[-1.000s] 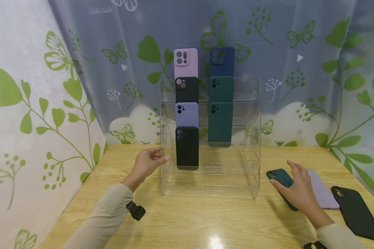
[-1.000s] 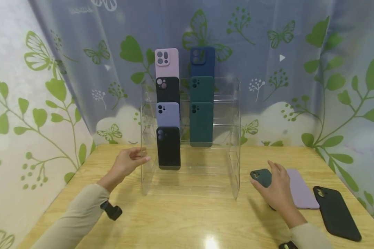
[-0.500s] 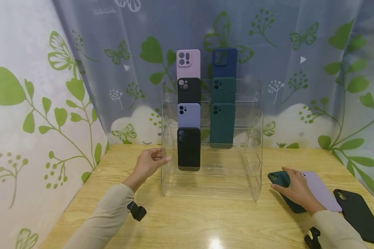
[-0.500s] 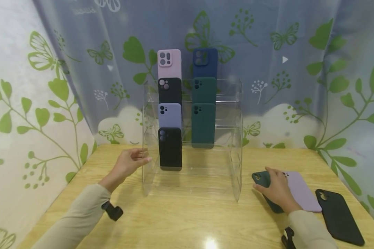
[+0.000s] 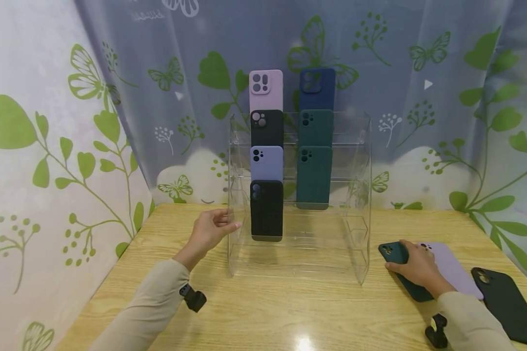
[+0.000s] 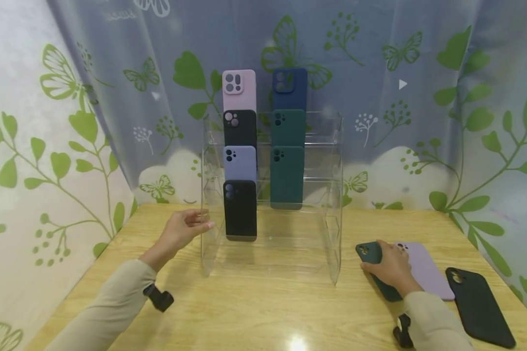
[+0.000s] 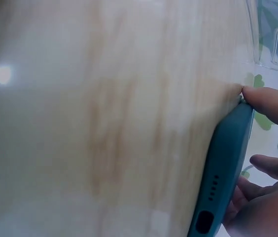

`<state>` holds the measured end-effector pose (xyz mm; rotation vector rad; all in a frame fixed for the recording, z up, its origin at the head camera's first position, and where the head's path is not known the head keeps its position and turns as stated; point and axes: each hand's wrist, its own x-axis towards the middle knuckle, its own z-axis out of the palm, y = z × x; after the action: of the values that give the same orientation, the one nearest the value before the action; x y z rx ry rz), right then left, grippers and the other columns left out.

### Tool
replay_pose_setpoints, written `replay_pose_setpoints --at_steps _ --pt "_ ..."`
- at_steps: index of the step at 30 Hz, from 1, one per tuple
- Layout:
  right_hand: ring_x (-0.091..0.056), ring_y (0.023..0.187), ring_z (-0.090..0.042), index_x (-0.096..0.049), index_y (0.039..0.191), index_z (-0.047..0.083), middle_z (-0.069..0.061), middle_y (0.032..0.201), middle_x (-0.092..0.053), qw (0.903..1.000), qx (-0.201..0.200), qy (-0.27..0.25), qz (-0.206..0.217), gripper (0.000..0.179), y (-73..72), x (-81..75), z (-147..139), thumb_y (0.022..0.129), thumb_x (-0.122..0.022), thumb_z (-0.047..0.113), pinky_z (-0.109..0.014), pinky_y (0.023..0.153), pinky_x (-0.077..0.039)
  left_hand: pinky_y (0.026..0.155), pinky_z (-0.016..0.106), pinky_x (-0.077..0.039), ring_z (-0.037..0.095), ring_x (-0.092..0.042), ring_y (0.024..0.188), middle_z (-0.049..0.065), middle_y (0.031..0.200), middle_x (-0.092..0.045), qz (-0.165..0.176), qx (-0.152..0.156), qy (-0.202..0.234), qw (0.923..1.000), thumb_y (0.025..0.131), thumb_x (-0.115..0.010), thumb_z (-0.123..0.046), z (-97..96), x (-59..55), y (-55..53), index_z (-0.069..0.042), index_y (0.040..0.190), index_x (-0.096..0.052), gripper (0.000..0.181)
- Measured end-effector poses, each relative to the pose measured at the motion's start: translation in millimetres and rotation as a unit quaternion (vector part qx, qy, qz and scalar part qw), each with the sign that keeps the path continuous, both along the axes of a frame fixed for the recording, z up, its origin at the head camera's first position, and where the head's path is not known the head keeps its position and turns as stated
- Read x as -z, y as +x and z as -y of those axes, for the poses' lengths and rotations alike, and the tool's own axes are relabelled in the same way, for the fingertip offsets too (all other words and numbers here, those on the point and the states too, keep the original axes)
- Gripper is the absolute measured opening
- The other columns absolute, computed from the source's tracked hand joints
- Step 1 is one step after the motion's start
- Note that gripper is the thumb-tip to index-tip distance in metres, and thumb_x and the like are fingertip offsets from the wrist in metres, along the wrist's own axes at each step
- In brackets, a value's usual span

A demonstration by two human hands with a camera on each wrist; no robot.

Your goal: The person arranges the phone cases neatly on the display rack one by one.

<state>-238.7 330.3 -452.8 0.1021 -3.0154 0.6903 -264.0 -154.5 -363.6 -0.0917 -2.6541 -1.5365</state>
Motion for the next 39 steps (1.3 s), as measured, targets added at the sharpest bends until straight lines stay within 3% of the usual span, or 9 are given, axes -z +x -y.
replay_pose_setpoints --at_steps 13,22,32,39 --pt "-0.023 0.114 -0.069 -0.029 0.141 -0.014 -0.049 0.132 -0.025 0.9984 0.030 -0.010 0.047 0.089 -2.6 -3.9 0.4 0.084 -0.070 0.041 -0.072 0.082 -0.033 0.088 0.037 -0.053 0.031 -0.062 0.109 0.018 0.123 -0.063 0.002 -0.011 -0.003 0.9999 0.085 -0.075 -0.021 0.0 1.3 -1.6 0.001 0.131 -0.057 0.054" --pt "-0.026 0.110 -0.066 -0.026 0.141 -0.016 -0.048 0.129 -0.027 0.9980 0.044 -0.030 0.034 0.090 -2.3 -8.2 2.6 0.084 -0.070 0.039 -0.066 0.077 -0.036 0.088 0.037 -0.054 0.031 -0.062 0.108 0.018 0.122 -0.064 0.000 -0.008 -0.005 1.0000 0.085 -0.075 -0.021 0.0 0.8 -1.3 0.001 0.130 -0.057 0.054" --pt "-0.028 0.108 -0.058 -0.023 0.143 -0.015 -0.047 0.133 -0.023 0.9977 0.037 -0.053 -0.018 0.087 4.5 -31.7 13.8 0.086 -0.069 0.033 -0.058 0.074 -0.034 0.087 0.036 -0.054 0.031 -0.063 0.108 0.017 0.121 -0.065 0.004 -0.009 0.002 1.0000 0.085 -0.075 -0.019 -0.8 0.2 -1.3 0.001 0.130 -0.058 0.052" --pt "-0.028 0.107 -0.059 -0.021 0.146 -0.012 -0.047 0.135 -0.021 0.9951 0.043 -0.081 -0.036 0.086 14.4 -57.8 23.3 0.089 -0.065 0.035 -0.055 0.069 -0.036 0.087 0.037 -0.054 0.031 -0.063 0.107 0.017 0.121 -0.065 0.003 -0.008 -0.004 1.0000 0.085 -0.075 -0.021 -0.3 0.1 -1.5 0.000 0.129 -0.059 0.052"
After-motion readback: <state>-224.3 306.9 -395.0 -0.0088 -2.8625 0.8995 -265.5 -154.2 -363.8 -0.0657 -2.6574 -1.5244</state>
